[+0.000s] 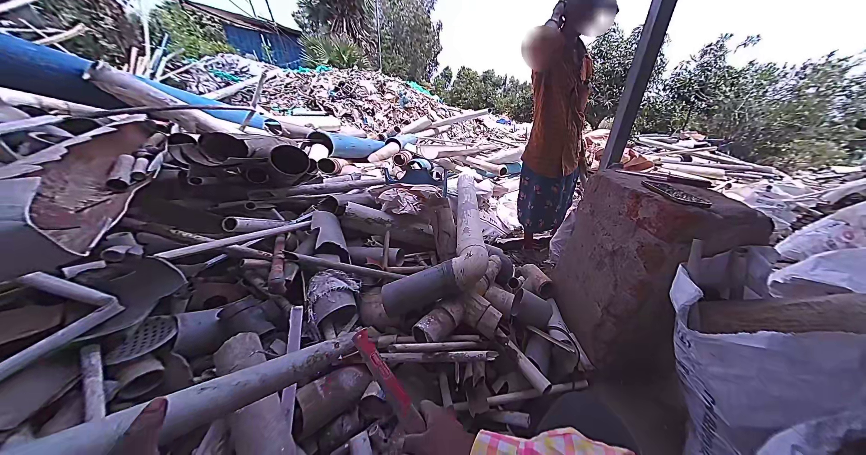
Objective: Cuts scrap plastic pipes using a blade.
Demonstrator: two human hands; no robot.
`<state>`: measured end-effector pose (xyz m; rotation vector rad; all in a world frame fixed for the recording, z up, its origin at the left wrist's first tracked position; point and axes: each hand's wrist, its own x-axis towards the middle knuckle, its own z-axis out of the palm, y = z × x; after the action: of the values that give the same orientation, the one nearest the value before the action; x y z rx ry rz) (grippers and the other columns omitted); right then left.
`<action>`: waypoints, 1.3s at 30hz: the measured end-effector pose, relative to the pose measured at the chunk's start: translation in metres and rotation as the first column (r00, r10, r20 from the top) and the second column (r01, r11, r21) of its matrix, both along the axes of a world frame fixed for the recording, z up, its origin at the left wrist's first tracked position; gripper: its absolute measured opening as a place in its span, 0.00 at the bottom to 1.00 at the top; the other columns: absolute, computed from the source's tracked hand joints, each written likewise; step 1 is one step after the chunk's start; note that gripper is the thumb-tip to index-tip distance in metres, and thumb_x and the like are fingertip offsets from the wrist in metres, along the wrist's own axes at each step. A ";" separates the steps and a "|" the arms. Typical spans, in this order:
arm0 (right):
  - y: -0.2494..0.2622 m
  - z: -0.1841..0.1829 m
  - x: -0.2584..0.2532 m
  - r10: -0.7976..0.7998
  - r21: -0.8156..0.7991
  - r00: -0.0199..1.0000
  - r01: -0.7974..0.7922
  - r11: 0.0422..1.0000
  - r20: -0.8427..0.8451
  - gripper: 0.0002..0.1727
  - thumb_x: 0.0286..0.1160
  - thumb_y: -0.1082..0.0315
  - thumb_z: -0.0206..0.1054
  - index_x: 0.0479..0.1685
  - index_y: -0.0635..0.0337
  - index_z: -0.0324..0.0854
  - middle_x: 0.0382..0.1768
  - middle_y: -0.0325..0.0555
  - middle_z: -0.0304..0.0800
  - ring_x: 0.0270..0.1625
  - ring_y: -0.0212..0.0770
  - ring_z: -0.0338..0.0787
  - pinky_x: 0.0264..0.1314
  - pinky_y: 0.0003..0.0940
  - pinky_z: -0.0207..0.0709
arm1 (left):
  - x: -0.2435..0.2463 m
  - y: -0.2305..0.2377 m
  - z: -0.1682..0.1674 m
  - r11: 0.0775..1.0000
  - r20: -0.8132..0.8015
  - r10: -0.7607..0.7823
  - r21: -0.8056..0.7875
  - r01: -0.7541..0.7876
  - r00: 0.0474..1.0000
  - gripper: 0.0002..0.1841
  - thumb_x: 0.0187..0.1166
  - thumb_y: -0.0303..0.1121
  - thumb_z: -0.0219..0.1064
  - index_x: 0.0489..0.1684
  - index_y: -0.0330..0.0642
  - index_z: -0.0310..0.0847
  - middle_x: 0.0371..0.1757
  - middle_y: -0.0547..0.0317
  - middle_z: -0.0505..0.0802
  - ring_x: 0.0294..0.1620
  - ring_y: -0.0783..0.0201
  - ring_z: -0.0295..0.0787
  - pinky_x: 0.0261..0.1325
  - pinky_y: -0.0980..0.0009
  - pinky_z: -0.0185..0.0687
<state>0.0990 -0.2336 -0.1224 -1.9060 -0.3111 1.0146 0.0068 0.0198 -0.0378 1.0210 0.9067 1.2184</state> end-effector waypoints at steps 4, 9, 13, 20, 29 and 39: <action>-0.001 0.008 -0.004 -0.257 0.196 0.961 0.234 0.952 0.100 0.26 0.86 0.57 0.65 0.74 0.61 0.65 0.39 0.52 0.81 0.29 0.42 0.80 0.35 0.42 0.77 | 0.013 0.028 -0.048 0.995 -0.018 -0.013 0.097 0.015 1.000 0.37 0.68 0.33 0.81 0.71 0.18 0.66 0.55 0.42 0.89 0.53 0.70 0.91 0.57 0.75 0.86; -0.005 0.014 -0.007 -0.380 0.404 0.820 0.203 0.892 0.427 0.31 0.88 0.62 0.57 0.85 0.69 0.55 0.51 0.63 0.85 0.42 0.49 0.89 0.52 0.49 0.84 | 0.017 0.034 -0.054 0.996 0.005 -0.078 -0.032 0.078 0.997 0.37 0.73 0.38 0.79 0.77 0.30 0.64 0.60 0.48 0.86 0.55 0.67 0.90 0.54 0.67 0.90; -0.002 0.020 0.006 0.181 -0.244 0.946 -0.115 0.963 0.269 0.27 0.92 0.60 0.56 0.82 0.63 0.57 0.59 0.67 0.84 0.54 0.60 0.89 0.56 0.59 0.80 | 0.012 0.029 -0.051 0.982 -0.140 -0.143 0.100 0.157 0.980 0.31 0.82 0.37 0.69 0.77 0.23 0.63 0.64 0.44 0.84 0.61 0.74 0.85 0.64 0.76 0.81; -0.001 0.010 0.015 0.187 -0.189 0.973 -0.160 0.969 0.132 0.22 0.92 0.56 0.57 0.74 0.60 0.64 0.44 0.58 0.80 0.34 0.50 0.82 0.38 0.50 0.77 | 0.006 0.022 -0.053 0.916 -0.409 -0.179 0.262 0.303 0.895 0.44 0.69 0.40 0.79 0.81 0.23 0.60 0.73 0.36 0.81 0.73 0.66 0.80 0.78 0.74 0.71; 0.000 0.012 0.009 0.026 -0.105 0.986 -0.009 0.994 0.164 0.27 0.90 0.56 0.60 0.80 0.58 0.61 0.52 0.63 0.83 0.43 0.55 0.87 0.47 0.56 0.79 | 0.004 0.017 -0.060 0.499 -0.707 0.087 0.641 0.584 0.702 0.40 0.59 0.47 0.85 0.72 0.35 0.80 0.70 0.23 0.83 0.72 0.22 0.78 0.73 0.30 0.69; -0.040 0.081 -0.011 0.095 0.347 0.985 -0.139 0.927 0.141 0.29 0.66 0.72 0.65 0.73 0.58 0.76 0.41 0.39 0.90 0.26 0.31 0.86 0.25 0.27 0.80 | 0.001 0.037 -0.054 0.685 -0.775 0.213 0.552 0.475 0.595 0.29 0.64 0.28 0.80 0.71 0.46 0.85 0.76 0.35 0.82 0.72 0.28 0.80 0.71 0.32 0.71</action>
<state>0.0875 -0.2735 -0.0415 -1.6338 -0.6432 0.8528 0.0080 0.0571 -0.0915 2.4141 0.9708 0.9324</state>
